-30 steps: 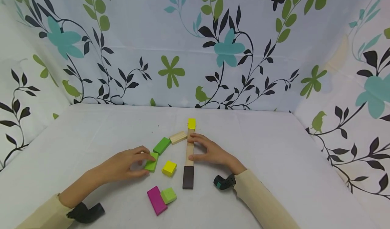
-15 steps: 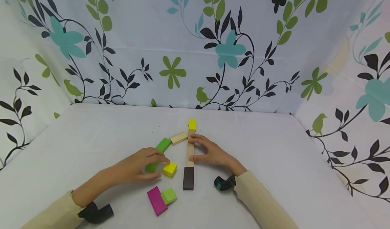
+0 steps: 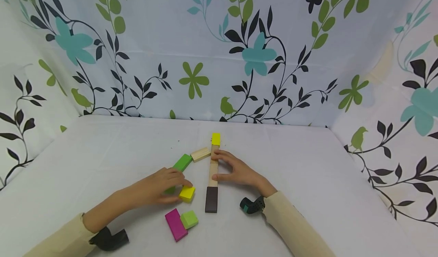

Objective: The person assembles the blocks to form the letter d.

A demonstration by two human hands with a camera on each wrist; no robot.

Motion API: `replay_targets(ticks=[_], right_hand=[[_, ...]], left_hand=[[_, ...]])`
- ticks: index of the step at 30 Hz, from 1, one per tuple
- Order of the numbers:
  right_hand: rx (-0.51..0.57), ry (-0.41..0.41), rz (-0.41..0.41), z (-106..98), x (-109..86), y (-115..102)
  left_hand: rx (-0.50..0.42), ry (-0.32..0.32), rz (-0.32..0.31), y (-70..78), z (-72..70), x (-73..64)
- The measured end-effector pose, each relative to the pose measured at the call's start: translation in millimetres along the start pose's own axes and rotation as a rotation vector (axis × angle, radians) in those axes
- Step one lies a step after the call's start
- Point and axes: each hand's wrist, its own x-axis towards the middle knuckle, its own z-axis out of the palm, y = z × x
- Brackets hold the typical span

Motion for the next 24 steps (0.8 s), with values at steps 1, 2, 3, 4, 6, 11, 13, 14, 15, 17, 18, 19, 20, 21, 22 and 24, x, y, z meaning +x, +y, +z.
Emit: replay_targets(ticks=[1, 2, 3, 4, 6, 11, 13, 14, 15, 17, 18, 19, 20, 21, 22, 24], right_hand=[[-0.001, -0.002, 0.000, 0, -0.1, 0], [-0.002, -0.002, -0.004, 0, -0.4, -1], [-0.001, -0.002, -0.007, 0, -0.7, -1], [-0.001, -0.001, -0.010, 0, -1.0, -1], [0.004, 0.000, -0.016, 0, -1.5, -2], [0.013, 0.001, -0.019, 0, -2.0, 0], [0.014, 0.000, -0.014, 0, -1.7, 1], [0.017, -0.002, -0.011, 0, -1.6, 1], [0.018, -0.003, -0.012, 0, -1.5, 1], [0.017, -0.006, -0.008, 0, -1.2, 1], [0.013, -0.005, -0.015, 0, -1.0, 1], [0.011, -0.005, -0.018, 0, -0.8, 2], [0.009, -0.004, -0.019, 0, -0.6, 2], [0.006, -0.002, -0.021, 0, -0.4, 2], [0.005, -0.001, -0.018, 0, -0.3, 2], [0.007, 0.001, -0.015, -1, 0.1, 2]], left_hand=[[0.011, 0.009, 0.009, 0.4, -0.3, -3.0], [0.020, 0.019, 0.019, 0.8, -0.6, -6.4], [0.026, 0.030, 0.028, 1.4, -1.1, -9.9], [0.030, 0.036, 0.032, 2.2, -1.8, -13.5], [0.023, 0.044, 0.032, 4.1, -3.5, -21.0], [-0.001, 0.013, -0.031, 11.6, -10.0, -39.5], [-0.001, -0.004, -0.061, 14.4, -13.5, -46.5], [-0.004, -0.013, -0.075, 15.5, -15.4, -49.9], [-0.012, -0.025, -0.091, 16.3, -17.5, -53.1], [-0.041, -0.053, -0.128, 17.0, -22.0, -59.1], [-0.056, -0.063, -0.143, 16.9, -24.1, -61.9], [-0.071, -0.073, -0.156, 16.8, -25.9, -64.2], [-0.085, -0.082, -0.166, 16.7, -27.5, -66.1], [-0.100, -0.091, -0.177, 16.8, -28.6, -67.4], [-0.111, -0.092, -0.178, 16.9, -29.1, -67.9], [-0.110, -0.070, -0.160, 17.5, -27.5, -67.4]])
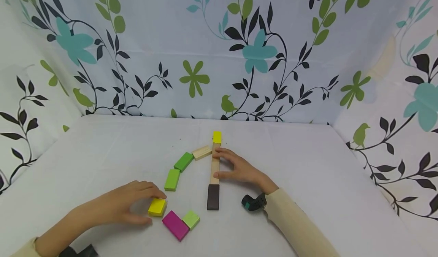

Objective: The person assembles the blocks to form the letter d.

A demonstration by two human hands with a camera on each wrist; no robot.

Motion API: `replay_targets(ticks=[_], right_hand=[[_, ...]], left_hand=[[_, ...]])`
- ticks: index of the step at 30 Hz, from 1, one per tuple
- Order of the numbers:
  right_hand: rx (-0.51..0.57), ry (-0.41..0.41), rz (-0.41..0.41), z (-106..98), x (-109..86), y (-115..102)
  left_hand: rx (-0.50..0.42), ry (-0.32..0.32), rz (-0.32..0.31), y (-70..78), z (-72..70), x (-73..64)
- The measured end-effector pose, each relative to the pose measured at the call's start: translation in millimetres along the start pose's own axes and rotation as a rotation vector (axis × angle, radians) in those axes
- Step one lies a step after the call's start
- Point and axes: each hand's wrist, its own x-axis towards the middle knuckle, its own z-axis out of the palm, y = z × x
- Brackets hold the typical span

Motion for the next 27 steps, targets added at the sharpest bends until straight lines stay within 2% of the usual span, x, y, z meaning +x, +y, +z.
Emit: replay_targets(ticks=[4, 6, 13, 15, 18, 22, 27], right_hand=[[0.010, -0.002, 0.010, -1, 0.2, 0], [0.015, -0.001, 0.012, -1, 0.2, 1], [0.013, 0.000, 0.023, 0, 0.2, 1], [0.012, 0.002, 0.021, 0, 0.4, 1], [0.009, 0.003, 0.016, 0, 0.4, 0], [0.011, 0.003, 0.011, 0, 0.1, 0], [0.008, 0.001, 0.014, 0, -0.6, 0]], left_hand=[[0.005, 0.061, 0.060, 3.6, 6.3, 8.2], [0.006, 0.070, 0.088, 5.7, 9.2, 13.0], [0.023, 0.031, 0.221, 11.5, 15.5, 24.2], [0.035, 0.029, 0.240, 12.4, 16.3, 25.3], [0.052, 0.027, 0.219, 12.6, 16.7, 26.0], [0.073, 0.040, 0.147, 10.9, 17.8, 25.9], [0.105, 0.092, 0.108, 7.3, 20.4, 25.8]])
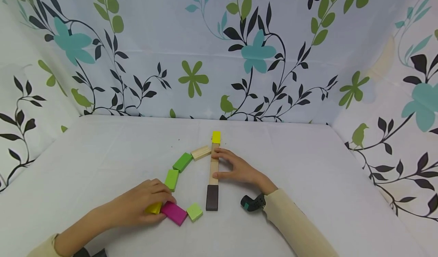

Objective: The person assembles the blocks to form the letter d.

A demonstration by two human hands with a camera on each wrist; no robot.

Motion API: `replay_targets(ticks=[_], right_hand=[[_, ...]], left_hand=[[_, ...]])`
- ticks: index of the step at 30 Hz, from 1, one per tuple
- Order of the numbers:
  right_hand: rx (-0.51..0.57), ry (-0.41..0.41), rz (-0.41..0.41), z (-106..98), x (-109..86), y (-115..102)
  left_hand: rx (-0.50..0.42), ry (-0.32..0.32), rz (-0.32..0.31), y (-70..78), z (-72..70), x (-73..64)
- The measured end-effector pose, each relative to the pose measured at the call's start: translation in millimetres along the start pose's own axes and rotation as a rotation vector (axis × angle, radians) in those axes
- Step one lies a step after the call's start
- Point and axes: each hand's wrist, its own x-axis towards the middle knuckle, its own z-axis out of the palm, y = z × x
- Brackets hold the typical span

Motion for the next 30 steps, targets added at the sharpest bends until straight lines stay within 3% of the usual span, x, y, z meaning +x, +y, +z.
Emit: replay_targets(ticks=[9, 13, 21, 30], right_hand=[[-0.009, 0.001, 0.001, 0.0, -0.4, -1.9], [-0.004, -0.004, -0.001, 0.5, -0.4, -2.6], [-0.006, -0.002, -0.002, 0.1, -0.3, -3.4], [0.005, 0.002, -0.011, 1.2, -0.1, -3.0]], left_hand=[[0.089, 0.108, -0.010, -4.1, 5.1, 0.3], [0.068, 0.092, -0.023, -3.6, 5.2, 1.0], [0.044, 0.086, 0.031, -3.5, 4.7, 4.4], [0.034, 0.075, -0.024, -6.8, 3.1, 4.1]])
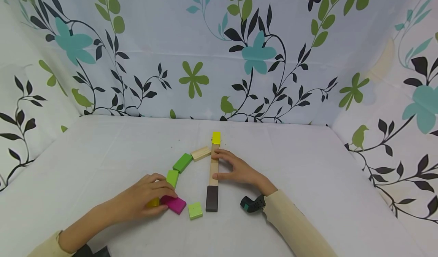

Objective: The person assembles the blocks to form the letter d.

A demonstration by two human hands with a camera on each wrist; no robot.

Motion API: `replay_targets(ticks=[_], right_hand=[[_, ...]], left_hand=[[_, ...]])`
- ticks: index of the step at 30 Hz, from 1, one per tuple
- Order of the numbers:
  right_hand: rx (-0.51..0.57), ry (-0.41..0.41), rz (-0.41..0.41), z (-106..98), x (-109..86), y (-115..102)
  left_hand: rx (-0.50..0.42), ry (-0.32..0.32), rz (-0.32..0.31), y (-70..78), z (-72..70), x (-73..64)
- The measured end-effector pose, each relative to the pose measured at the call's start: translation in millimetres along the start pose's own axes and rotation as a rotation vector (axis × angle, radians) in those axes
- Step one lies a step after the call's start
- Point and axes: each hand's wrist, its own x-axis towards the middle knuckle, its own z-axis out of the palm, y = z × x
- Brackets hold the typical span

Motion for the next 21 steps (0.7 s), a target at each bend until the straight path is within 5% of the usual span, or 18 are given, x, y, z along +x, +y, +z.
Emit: replay_targets(ticks=[7, 21], right_hand=[[-0.007, 0.004, -0.002, 0.3, 0.3, 0.7], [-0.016, -0.002, 0.023, -1.1, 0.1, -0.1]], left_hand=[[-0.018, -0.022, -0.044, -4.7, -2.8, -2.1], [-0.041, 0.009, -0.005, -5.4, -1.3, 0.8]])
